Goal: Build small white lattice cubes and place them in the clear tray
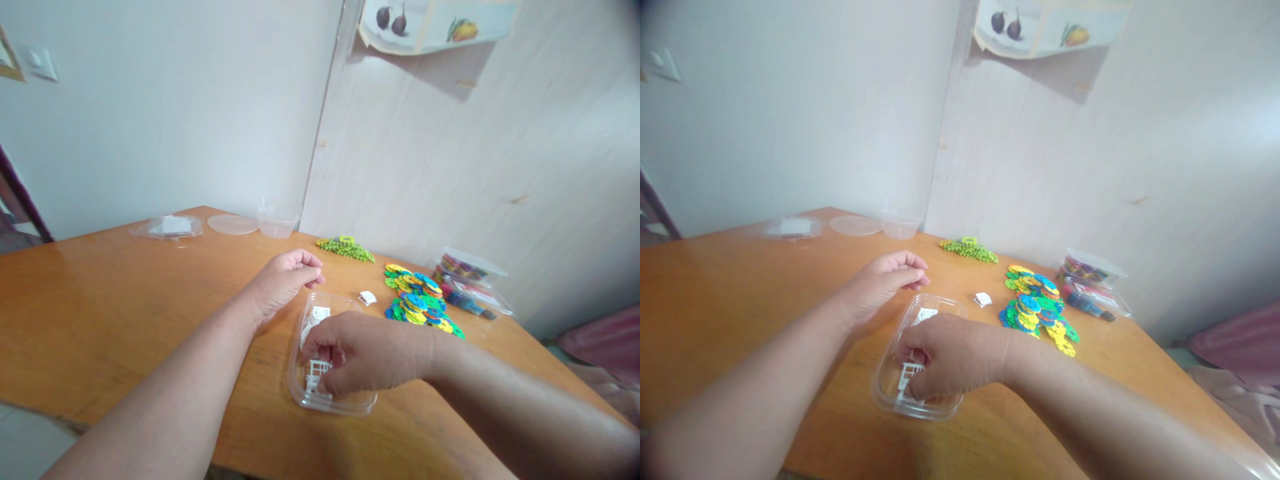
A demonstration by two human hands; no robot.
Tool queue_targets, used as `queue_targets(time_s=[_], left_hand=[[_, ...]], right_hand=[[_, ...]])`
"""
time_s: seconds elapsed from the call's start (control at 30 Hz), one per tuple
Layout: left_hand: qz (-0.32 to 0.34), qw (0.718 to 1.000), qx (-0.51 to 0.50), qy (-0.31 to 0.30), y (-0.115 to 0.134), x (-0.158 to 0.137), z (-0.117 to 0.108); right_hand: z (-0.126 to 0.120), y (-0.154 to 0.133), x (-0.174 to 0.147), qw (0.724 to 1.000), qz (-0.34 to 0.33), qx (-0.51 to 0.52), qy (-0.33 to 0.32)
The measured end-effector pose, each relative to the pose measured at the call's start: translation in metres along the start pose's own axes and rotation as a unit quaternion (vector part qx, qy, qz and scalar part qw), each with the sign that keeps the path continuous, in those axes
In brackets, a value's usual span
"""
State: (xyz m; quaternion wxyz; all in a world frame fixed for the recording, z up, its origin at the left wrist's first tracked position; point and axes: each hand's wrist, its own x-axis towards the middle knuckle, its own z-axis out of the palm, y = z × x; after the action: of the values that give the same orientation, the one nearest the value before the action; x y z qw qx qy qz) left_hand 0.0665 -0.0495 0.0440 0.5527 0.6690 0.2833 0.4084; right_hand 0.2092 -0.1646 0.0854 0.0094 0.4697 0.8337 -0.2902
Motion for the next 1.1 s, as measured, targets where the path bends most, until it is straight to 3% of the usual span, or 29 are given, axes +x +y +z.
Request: queue_targets(time_s=[0.17, 0.47, 0.57, 0.67, 0.8, 0.87, 0.97, 1.1], left_hand=[[0.000, 1.000, -0.013, 0.000, -0.003, 0.002, -0.001], [0.003, 1.000, -0.014, 0.005, -0.003, 0.002, -0.001], [0.004, 1.000, -0.012, 0.006, -0.002, 0.002, -0.001], [0.005, 1.000, -0.008, 0.009, -0.001, 0.001, -0.001], [0.003, 1.000, -0.004, 0.016, -0.001, 0.001, -0.001], [-0.002, 1.000, -0.004, 0.021, -0.001, 0.002, -0.001], [-0.008, 1.000, -0.008, 0.019, -0.001, 0.002, -0.002], [-0.018, 1.000, -0.009, 0.015, 0.000, 0.001, -0.001]], right_hand=[[0.001, 0.001, 0.001, 0.999, -0.032, 0.003, -0.016], [0.002, 0.003, -0.002, 1.000, 0.000, 0.012, -0.005], [-0.002, 0.003, -0.007, 1.000, -0.004, 0.012, 0.025], [-0.014, 0.009, -0.015, 0.992, 0.033, 0.033, 0.115], [-0.035, 0.044, -0.022, 0.954, 0.116, 0.007, 0.276], [-0.041, 0.072, -0.022, 0.940, 0.148, -0.044, 0.305], [-0.042, 0.112, -0.022, 0.926, 0.201, -0.118, 0.296], [-0.032, 0.140, -0.022, 0.938, 0.204, -0.172, 0.222]])
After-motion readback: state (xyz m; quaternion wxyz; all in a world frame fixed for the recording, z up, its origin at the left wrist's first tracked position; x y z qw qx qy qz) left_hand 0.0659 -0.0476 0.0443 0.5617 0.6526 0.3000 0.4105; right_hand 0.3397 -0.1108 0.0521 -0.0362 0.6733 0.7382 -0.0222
